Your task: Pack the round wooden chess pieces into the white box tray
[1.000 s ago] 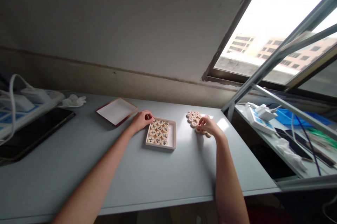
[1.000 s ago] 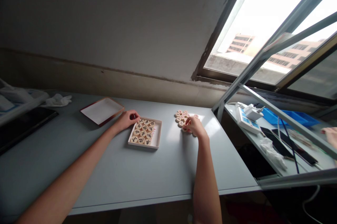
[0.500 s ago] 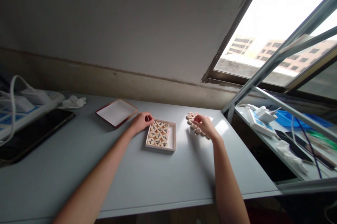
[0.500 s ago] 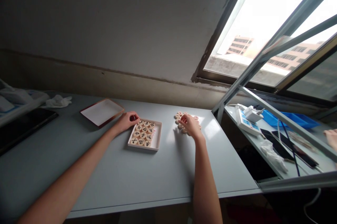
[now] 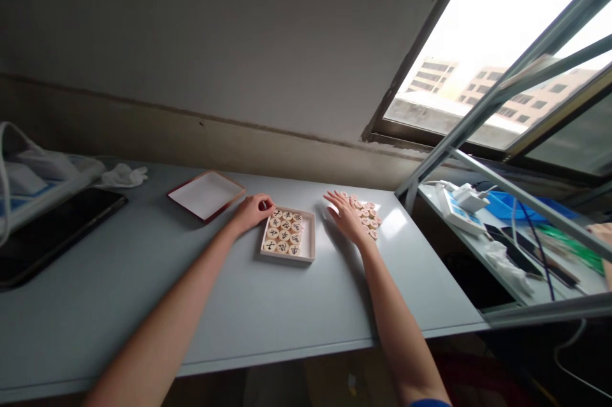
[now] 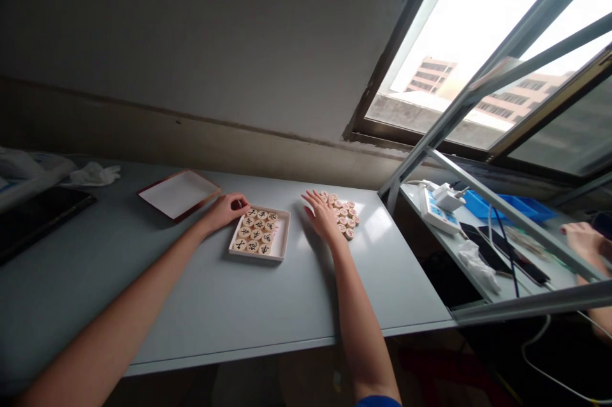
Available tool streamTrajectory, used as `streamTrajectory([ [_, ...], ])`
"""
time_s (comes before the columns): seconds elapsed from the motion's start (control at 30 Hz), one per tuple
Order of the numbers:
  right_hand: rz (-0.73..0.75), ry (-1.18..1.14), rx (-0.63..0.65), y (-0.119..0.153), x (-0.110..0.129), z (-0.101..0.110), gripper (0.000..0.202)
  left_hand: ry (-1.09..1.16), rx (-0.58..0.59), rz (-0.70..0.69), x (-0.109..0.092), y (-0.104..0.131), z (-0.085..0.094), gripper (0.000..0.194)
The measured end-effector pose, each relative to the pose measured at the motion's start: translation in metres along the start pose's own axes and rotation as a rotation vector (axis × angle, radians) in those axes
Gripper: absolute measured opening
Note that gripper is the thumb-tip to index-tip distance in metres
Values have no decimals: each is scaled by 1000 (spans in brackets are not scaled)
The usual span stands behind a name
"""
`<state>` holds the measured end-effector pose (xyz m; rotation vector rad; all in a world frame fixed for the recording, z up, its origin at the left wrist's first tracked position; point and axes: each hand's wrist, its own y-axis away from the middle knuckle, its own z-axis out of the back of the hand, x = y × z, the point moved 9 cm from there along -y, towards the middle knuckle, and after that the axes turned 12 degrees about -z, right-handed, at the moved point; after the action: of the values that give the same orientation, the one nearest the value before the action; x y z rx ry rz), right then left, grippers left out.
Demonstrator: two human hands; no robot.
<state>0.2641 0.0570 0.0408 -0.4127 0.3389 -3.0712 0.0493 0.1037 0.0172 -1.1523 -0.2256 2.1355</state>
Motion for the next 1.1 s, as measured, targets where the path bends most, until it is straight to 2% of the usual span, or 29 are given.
streamTrajectory([
  [0.07,103,-99,-10,6,33,9,32,17,25,29,1,1,-2,17],
  [0.17,244,-41,124,20,78,2,22,27,64,63,3,1,-5,19],
  [0.23,271,51,174,26,91,-3,23,32,77,72,3,1,-6,20],
  [0.33,273,115,150,28,92,-4,26,42,85,62,2,1,-6,19],
  [0.57,233,122,95,22,82,-5,16,39,96,57,-4,2,-5,18],
  [0.7,189,-57,47,16,70,11,20,47,102,59,-7,2,-4,17],
  [0.8,81,-134,-106,6,47,28,23,38,98,64,-5,2,-4,17],
  [0.87,-17,-63,-175,-1,29,28,22,33,97,65,-4,2,-4,17],
  [1.0,-206,146,-153,-8,-7,10,22,33,93,59,-5,3,-4,18],
  [1.1,-325,196,-169,-5,-29,12,25,33,95,66,-5,3,-4,18],
])
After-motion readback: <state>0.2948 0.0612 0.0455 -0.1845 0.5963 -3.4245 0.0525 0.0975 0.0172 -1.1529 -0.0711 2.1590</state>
